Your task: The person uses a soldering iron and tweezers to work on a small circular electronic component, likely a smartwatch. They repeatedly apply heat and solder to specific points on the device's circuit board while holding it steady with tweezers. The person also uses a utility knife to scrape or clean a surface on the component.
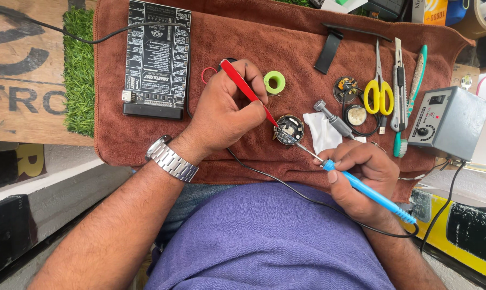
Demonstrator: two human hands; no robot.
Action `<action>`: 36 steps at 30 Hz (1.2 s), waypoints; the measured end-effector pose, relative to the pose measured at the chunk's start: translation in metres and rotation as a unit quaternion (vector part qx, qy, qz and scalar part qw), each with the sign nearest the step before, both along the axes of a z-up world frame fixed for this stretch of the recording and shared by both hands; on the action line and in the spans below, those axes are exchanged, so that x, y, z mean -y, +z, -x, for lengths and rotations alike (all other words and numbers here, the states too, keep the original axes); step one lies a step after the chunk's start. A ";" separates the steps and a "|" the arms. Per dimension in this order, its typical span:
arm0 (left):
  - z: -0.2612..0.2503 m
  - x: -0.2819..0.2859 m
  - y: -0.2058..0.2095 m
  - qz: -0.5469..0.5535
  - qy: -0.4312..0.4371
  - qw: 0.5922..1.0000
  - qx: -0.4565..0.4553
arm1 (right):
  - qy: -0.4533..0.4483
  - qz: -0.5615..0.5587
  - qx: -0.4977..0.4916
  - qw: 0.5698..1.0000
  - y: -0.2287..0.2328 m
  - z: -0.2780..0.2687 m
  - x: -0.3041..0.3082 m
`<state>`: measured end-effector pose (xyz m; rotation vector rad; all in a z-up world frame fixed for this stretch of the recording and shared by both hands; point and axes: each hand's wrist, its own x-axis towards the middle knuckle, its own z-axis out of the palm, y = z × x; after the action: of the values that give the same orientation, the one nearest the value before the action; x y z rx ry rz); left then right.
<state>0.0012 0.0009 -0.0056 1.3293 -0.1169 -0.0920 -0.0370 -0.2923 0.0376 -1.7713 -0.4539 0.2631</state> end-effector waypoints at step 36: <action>0.000 0.000 -0.001 -0.089 0.007 0.995 0.044 | 0.004 0.020 0.015 1.000 -0.006 -0.007 -0.013</action>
<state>0.0013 0.0006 -0.0061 1.5133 -0.1775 -0.0317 -0.0297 -0.2796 0.0319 -1.8158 -0.4792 0.2537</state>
